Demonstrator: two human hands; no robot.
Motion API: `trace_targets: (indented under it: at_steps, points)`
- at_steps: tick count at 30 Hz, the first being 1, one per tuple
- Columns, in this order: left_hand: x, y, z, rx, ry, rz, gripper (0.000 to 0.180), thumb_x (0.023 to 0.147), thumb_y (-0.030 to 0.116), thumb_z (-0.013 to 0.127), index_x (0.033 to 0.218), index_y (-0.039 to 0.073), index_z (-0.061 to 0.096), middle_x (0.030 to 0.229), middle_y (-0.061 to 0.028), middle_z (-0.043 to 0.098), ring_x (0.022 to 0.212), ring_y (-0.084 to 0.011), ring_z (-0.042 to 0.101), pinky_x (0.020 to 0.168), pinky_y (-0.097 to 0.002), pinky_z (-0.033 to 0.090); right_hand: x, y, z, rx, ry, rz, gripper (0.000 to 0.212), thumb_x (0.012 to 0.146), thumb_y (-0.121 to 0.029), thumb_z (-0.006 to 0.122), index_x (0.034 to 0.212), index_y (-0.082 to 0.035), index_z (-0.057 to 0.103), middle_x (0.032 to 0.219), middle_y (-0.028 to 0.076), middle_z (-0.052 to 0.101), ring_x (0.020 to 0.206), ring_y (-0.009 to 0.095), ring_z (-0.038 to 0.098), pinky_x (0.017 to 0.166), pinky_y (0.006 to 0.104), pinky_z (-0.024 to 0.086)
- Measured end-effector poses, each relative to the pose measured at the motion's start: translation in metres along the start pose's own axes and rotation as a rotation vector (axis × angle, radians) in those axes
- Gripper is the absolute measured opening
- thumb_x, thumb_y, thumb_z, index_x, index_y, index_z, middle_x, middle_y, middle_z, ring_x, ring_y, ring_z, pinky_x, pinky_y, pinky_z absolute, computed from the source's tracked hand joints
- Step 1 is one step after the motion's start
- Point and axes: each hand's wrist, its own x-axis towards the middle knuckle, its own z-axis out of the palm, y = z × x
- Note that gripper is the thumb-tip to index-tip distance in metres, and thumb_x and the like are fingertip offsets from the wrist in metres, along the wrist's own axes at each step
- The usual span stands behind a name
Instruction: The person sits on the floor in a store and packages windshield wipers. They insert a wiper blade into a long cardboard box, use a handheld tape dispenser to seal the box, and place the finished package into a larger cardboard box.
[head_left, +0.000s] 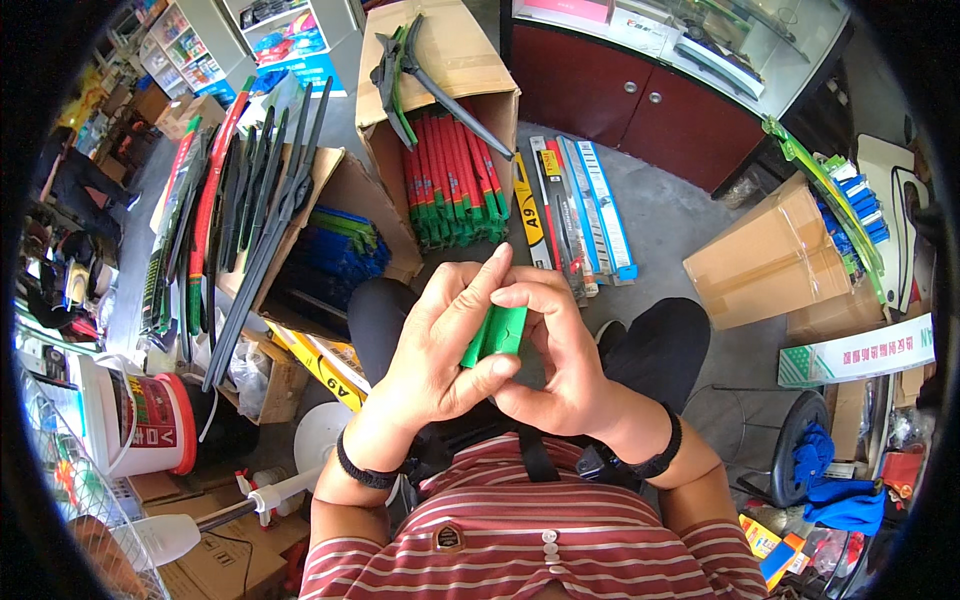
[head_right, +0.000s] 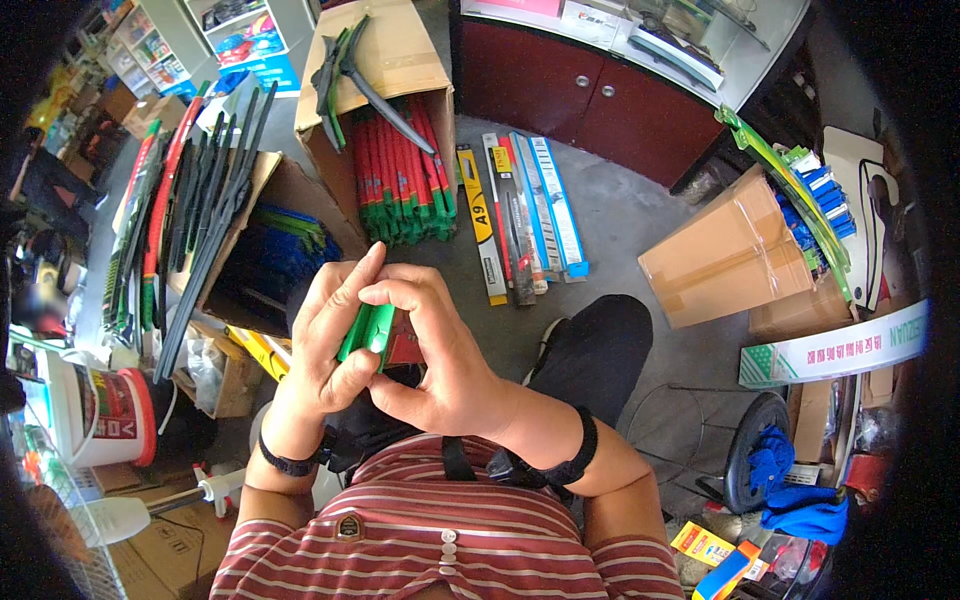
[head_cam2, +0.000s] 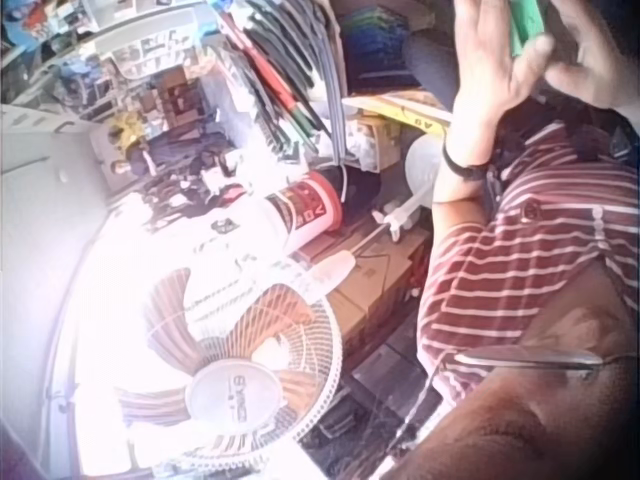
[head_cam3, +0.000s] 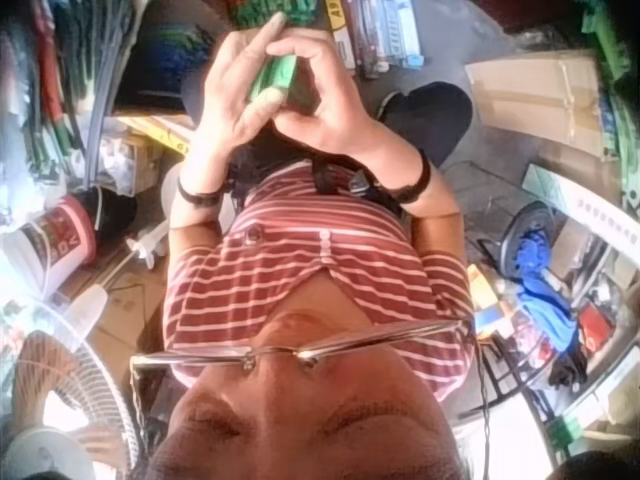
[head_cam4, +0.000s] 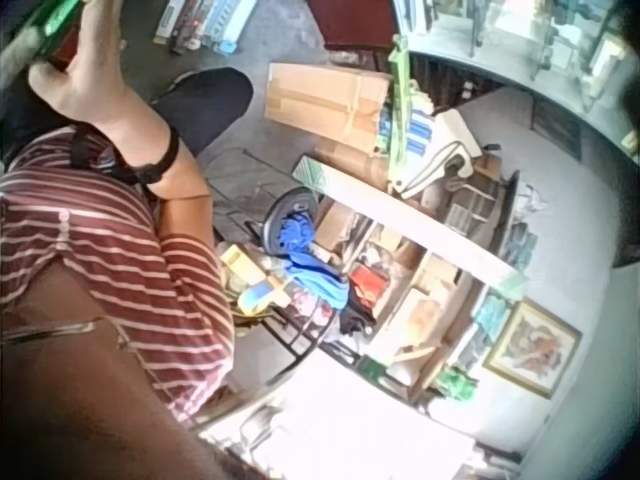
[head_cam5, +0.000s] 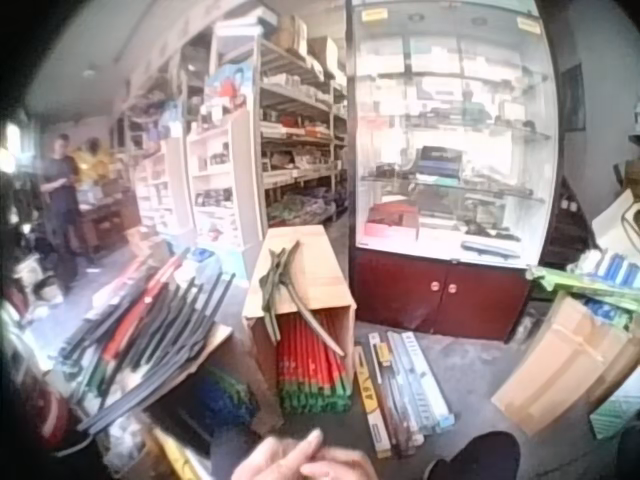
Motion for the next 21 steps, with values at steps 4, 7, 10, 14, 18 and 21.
trace_targets:
  at_steps: [4,7,10,14,18,21]
  points:
    - [-0.003,-0.003,0.001,-0.137,0.014,-0.065,0.054,0.090,0.026,0.041,0.134,-0.005,0.041,0.105,-0.0193,0.050,0.093,-0.0292,0.052,0.084,-0.0364,0.042,-0.001,0.000,0.005,0.011,0.073,-0.015,0.064,0.070,-0.009,0.071,0.125,-0.002,0.039,0.120,0.019,0.042,0.109,0.033,0.047,0.092,0.0381,0.040]
    - [-0.002,-0.002,0.006,-0.229,0.043,-0.128,0.052,0.088,0.021,0.041,0.134,-0.003,0.043,0.106,-0.0172,0.051,0.096,-0.0257,0.050,0.087,-0.0338,0.039,0.003,0.002,0.002,-0.111,0.082,-0.112,0.063,0.070,-0.011,0.072,0.123,-0.001,0.040,0.119,0.019,0.043,0.108,0.033,0.047,0.090,0.0386,0.041]
    - [-0.002,-0.001,0.010,-0.338,0.046,-0.182,0.052,0.086,0.016,0.041,0.134,-0.002,0.043,0.109,-0.0157,0.051,0.100,-0.0242,0.049,0.090,-0.0331,0.038,0.003,-0.001,0.000,-0.174,0.088,-0.100,0.061,0.071,-0.014,0.073,0.122,-0.001,0.042,0.118,0.019,0.043,0.107,0.034,0.048,0.089,0.0393,0.042]
    - [-0.001,0.003,0.014,-0.490,0.045,-0.276,0.055,0.082,0.011,0.042,0.136,-0.001,0.042,0.113,-0.0133,0.050,0.105,-0.0219,0.047,0.094,-0.0318,0.034,0.006,-0.007,-0.005,-0.304,0.075,-0.134,0.059,0.071,-0.016,0.073,0.120,0.000,0.043,0.117,0.019,0.044,0.107,0.033,0.048,0.090,0.0388,0.041]
    - [0.004,0.004,0.015,-0.517,0.053,-0.378,0.058,0.081,0.008,0.042,0.137,-0.001,0.037,0.119,-0.0136,0.048,0.113,-0.0215,0.045,0.098,-0.0302,0.032,0.009,-0.008,-0.010,-0.404,0.048,-0.096,0.062,0.069,-0.017,0.076,0.118,-0.001,0.043,0.118,0.017,0.045,0.109,0.030,0.048,0.093,0.0384,0.039]
    - [0.013,-0.005,0.024,-0.556,0.075,-0.428,0.056,0.090,0.020,0.045,0.140,0.000,0.029,0.126,-0.0148,0.047,0.118,-0.0203,0.044,0.101,-0.0307,0.032,0.016,0.002,-0.020,-0.470,0.090,-0.085,0.062,0.066,-0.019,0.077,0.115,-0.005,0.042,0.112,0.018,0.050,0.101,0.037,0.055,0.083,0.0401,0.047]
